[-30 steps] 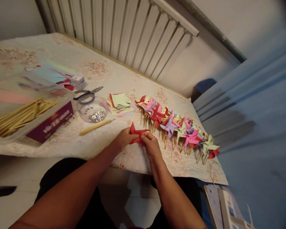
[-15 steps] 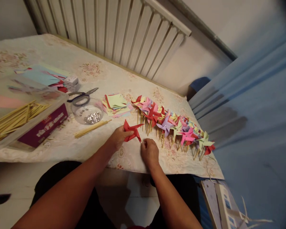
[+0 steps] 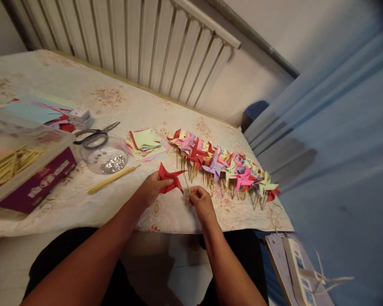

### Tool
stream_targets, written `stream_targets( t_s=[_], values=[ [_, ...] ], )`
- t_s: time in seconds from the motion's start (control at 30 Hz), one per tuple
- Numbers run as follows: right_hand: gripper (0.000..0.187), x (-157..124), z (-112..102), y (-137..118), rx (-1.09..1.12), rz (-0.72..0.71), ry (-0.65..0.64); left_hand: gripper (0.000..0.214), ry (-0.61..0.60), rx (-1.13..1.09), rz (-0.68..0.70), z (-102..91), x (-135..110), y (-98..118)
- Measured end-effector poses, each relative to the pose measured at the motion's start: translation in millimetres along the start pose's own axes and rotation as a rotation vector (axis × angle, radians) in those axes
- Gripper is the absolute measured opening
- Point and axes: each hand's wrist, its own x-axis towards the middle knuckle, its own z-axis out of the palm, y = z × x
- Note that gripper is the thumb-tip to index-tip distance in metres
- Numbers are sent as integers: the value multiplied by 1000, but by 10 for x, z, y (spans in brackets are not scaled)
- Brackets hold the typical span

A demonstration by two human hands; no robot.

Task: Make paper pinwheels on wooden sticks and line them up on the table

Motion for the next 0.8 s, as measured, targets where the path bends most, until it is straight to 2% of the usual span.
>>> stream_targets(
  t_s=[0.17, 0.4, 0.57, 0.7, 0.8],
  values=[
    [21, -147, -37, -151, 226, 37, -41, 33, -117, 61, -22, -2, -9, -1],
    [24, -212, -103, -281, 339, 59, -67, 23, -326, 217, -48, 67, -94, 60],
    [30, -238, -89, -301, 338, 83, -51, 23, -402, 223, -56, 64, -91, 32],
    [27, -263, -68, -307, 286, 103, -8, 25, -415, 212, -45, 37, -65, -11],
    [22, -274, -68, -298, 240, 69, 28, 26, -472, 190, -24, 24, -56, -24]
  ],
)
